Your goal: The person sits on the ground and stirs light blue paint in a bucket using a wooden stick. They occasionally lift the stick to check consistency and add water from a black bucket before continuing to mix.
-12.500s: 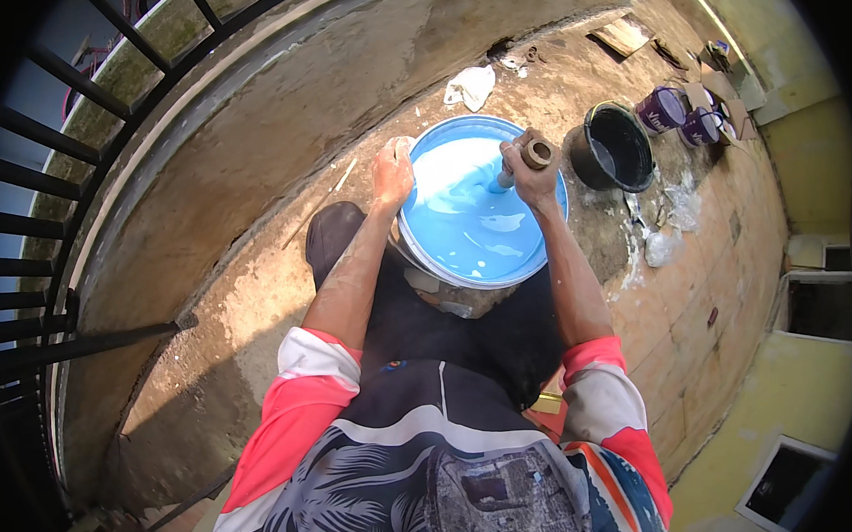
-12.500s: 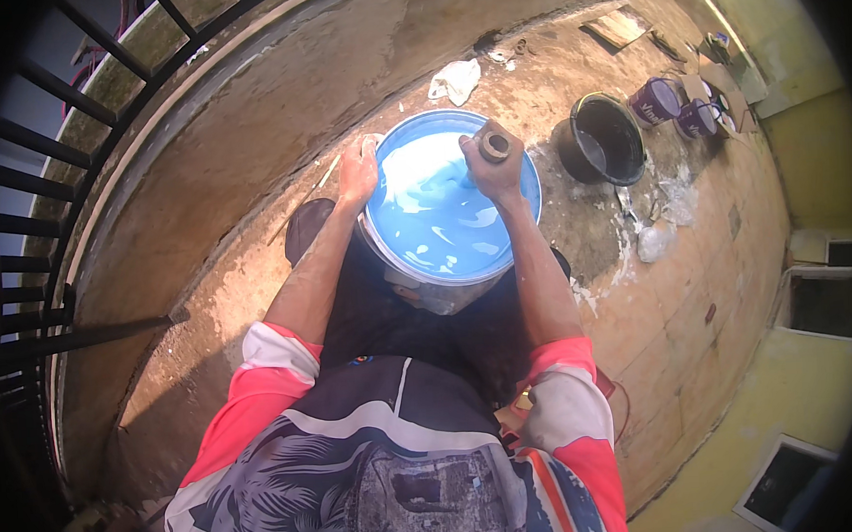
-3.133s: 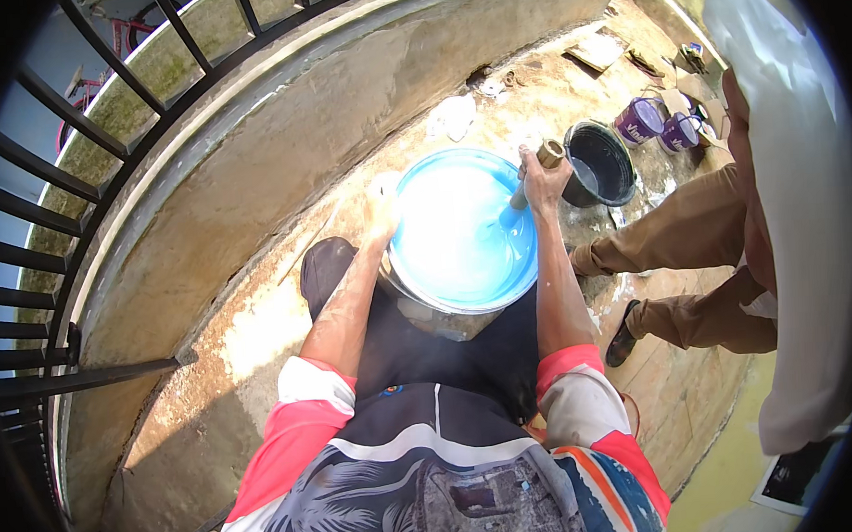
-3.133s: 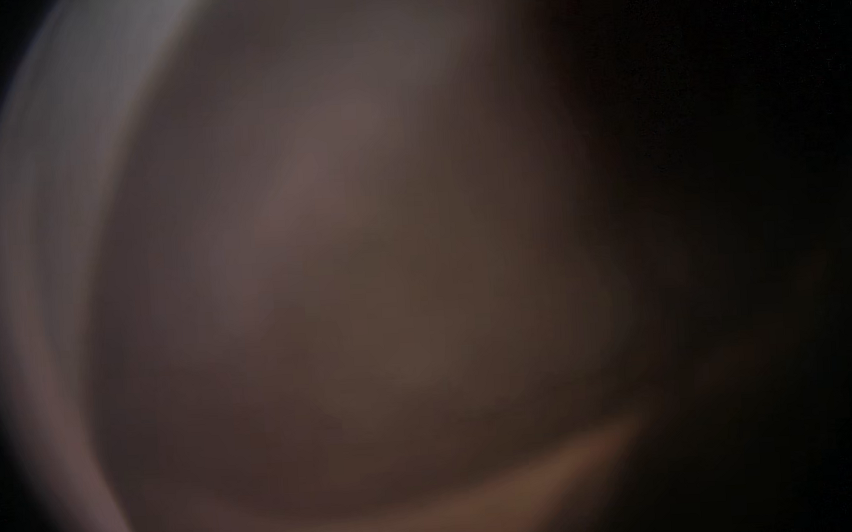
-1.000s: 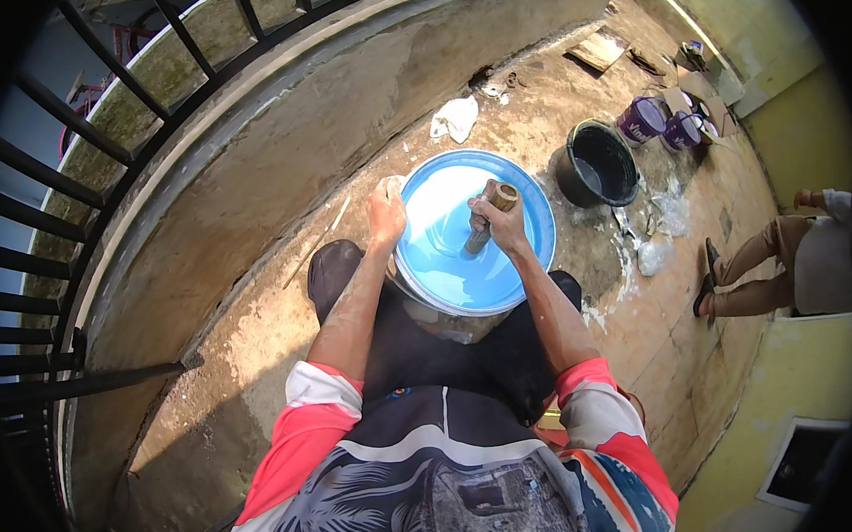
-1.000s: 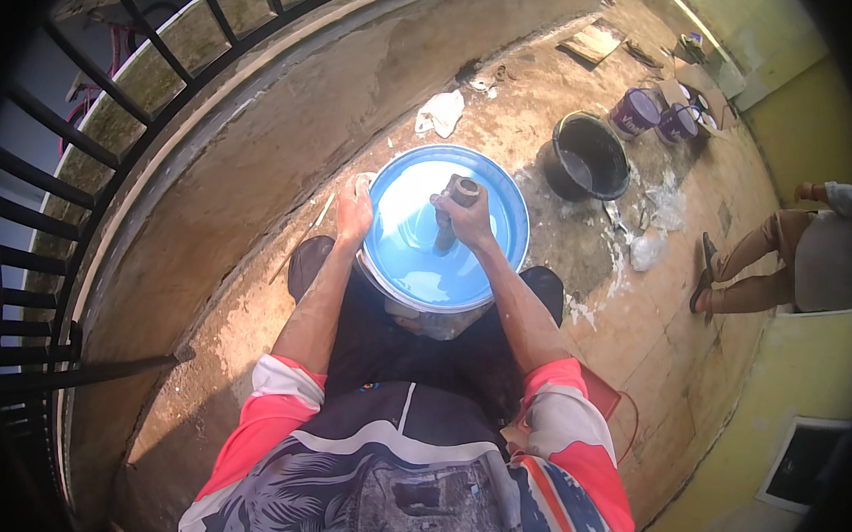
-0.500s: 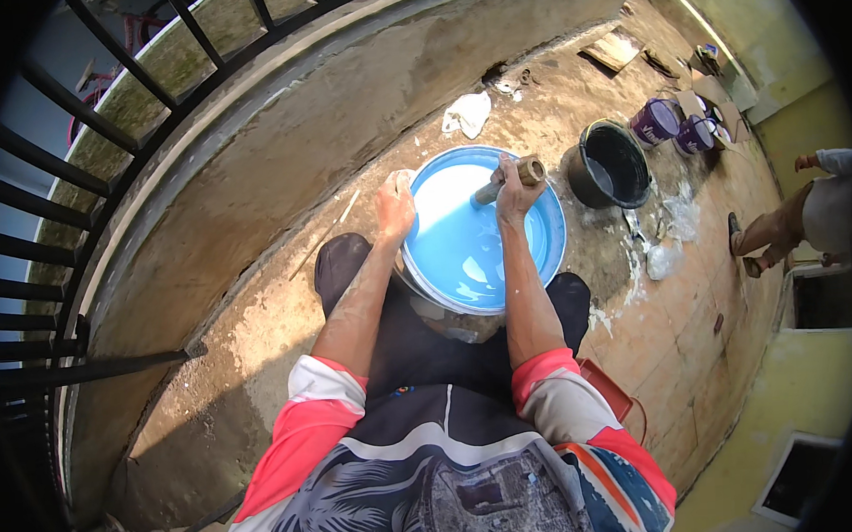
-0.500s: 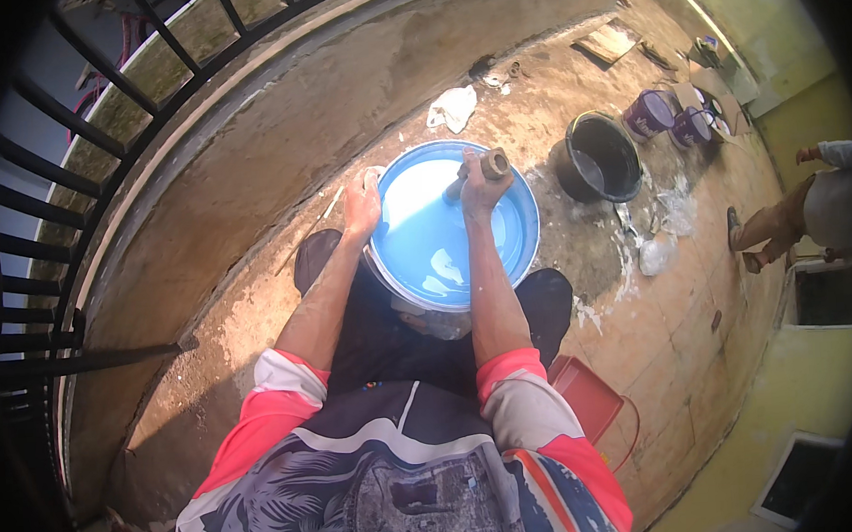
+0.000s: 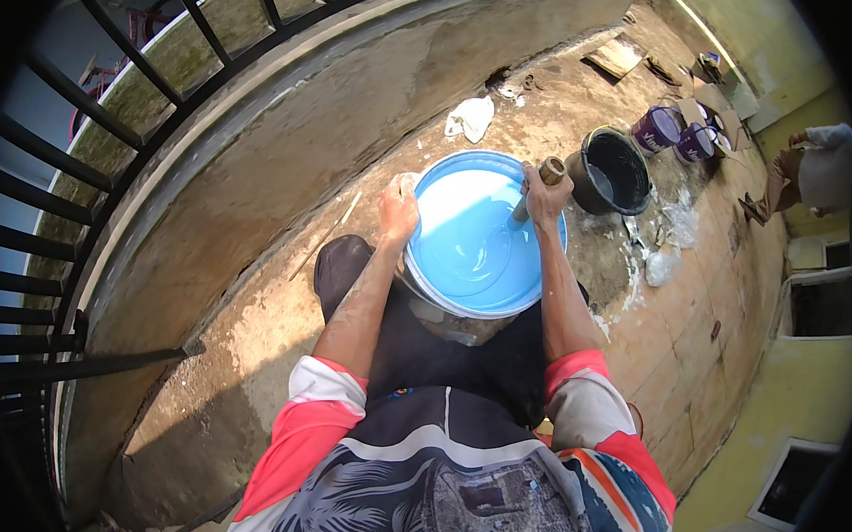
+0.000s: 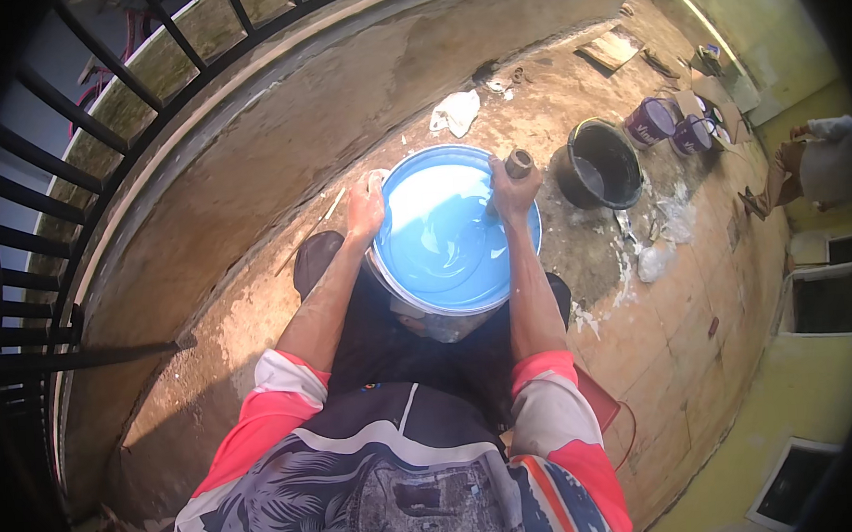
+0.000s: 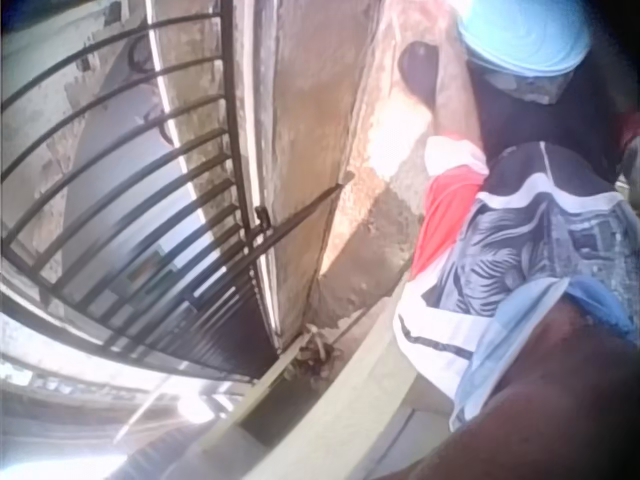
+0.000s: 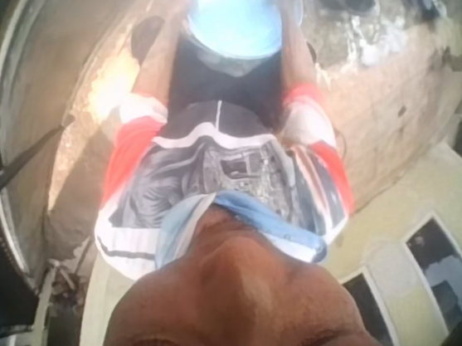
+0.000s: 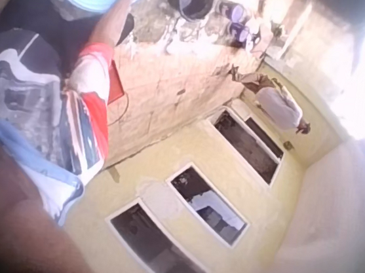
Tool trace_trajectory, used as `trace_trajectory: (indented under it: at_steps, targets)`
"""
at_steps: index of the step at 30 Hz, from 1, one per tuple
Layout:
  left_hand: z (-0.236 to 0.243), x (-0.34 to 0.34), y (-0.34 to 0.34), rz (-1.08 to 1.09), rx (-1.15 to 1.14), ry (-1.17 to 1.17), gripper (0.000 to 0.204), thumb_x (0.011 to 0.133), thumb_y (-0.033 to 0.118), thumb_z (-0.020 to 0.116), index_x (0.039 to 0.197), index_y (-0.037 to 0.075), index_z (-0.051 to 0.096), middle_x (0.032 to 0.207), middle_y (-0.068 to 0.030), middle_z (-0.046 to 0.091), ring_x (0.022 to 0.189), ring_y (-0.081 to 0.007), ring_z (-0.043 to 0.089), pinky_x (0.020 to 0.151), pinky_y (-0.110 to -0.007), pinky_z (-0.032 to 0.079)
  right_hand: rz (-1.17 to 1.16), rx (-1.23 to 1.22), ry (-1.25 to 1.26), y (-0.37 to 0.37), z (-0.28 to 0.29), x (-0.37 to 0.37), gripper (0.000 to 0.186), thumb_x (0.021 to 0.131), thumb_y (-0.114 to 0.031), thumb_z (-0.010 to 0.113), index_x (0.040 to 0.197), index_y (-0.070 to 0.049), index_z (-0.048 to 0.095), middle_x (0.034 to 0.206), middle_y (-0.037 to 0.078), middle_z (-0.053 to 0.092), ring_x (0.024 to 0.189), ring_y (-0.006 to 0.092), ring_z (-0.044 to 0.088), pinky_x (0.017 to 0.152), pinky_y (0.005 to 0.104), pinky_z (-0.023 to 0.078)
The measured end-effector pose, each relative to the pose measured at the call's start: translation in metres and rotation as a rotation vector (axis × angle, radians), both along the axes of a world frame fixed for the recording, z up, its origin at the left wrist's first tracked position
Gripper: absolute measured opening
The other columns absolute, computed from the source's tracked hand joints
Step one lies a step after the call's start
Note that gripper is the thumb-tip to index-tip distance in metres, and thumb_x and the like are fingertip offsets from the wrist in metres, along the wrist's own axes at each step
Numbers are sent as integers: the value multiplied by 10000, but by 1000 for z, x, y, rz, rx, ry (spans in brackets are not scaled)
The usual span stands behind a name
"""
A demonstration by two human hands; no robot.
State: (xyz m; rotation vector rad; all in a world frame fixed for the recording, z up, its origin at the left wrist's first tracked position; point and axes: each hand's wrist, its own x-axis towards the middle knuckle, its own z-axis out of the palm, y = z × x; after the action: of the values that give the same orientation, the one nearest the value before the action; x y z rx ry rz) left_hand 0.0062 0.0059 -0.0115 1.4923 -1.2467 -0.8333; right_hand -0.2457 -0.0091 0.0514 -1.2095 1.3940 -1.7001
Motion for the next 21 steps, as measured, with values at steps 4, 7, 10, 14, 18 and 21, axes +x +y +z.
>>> trace_trajectory:
  at_steps: [4,7,10,14,18,21]
  targets:
    - [3,-1,5,-4,13,-32,342,1032,239,421,1101,19,673,1036,-224,703,1011,-426,654,877,-475,493,-190,-171,-254,-18,-5,15,184,829,-1,703,727,-41,554,605,38,578,494,113,536,469,275,437]
    - [16,-7,6,14,64,-17,345,1033,238,418,1089,17,677,1032,-224,702,1006,-426,653,873,-473,494,-155,-229,-416,-23,-12,32,198,832,29,679,740,-42,519,618,31,561,500,118,530,468,267,442]
    - [13,-2,5,8,27,-62,329,1031,229,438,1109,25,685,1029,-172,720,978,-320,678,882,-409,497,-80,-133,-456,-15,-5,73,218,855,20,671,749,-45,493,630,39,529,497,115,491,467,291,422]
    - [19,-3,8,4,66,10,337,1030,229,439,1102,15,689,1014,-193,717,979,-334,677,883,-416,496,388,16,-326,24,8,104,244,843,3,706,753,-87,499,620,1,513,507,97,498,467,263,412]
    - [5,0,5,17,56,-25,344,1027,235,438,1109,11,685,1029,-207,712,987,-344,675,886,-421,495,748,228,-140,63,24,106,266,842,-24,741,730,-93,509,616,-20,510,518,72,489,467,244,388]
    - [1,1,2,45,9,-32,348,1016,253,439,1089,10,679,1011,-234,698,983,-400,662,855,-456,495,825,242,115,75,34,110,228,800,-124,784,752,-44,575,652,-13,558,593,67,504,534,268,411]
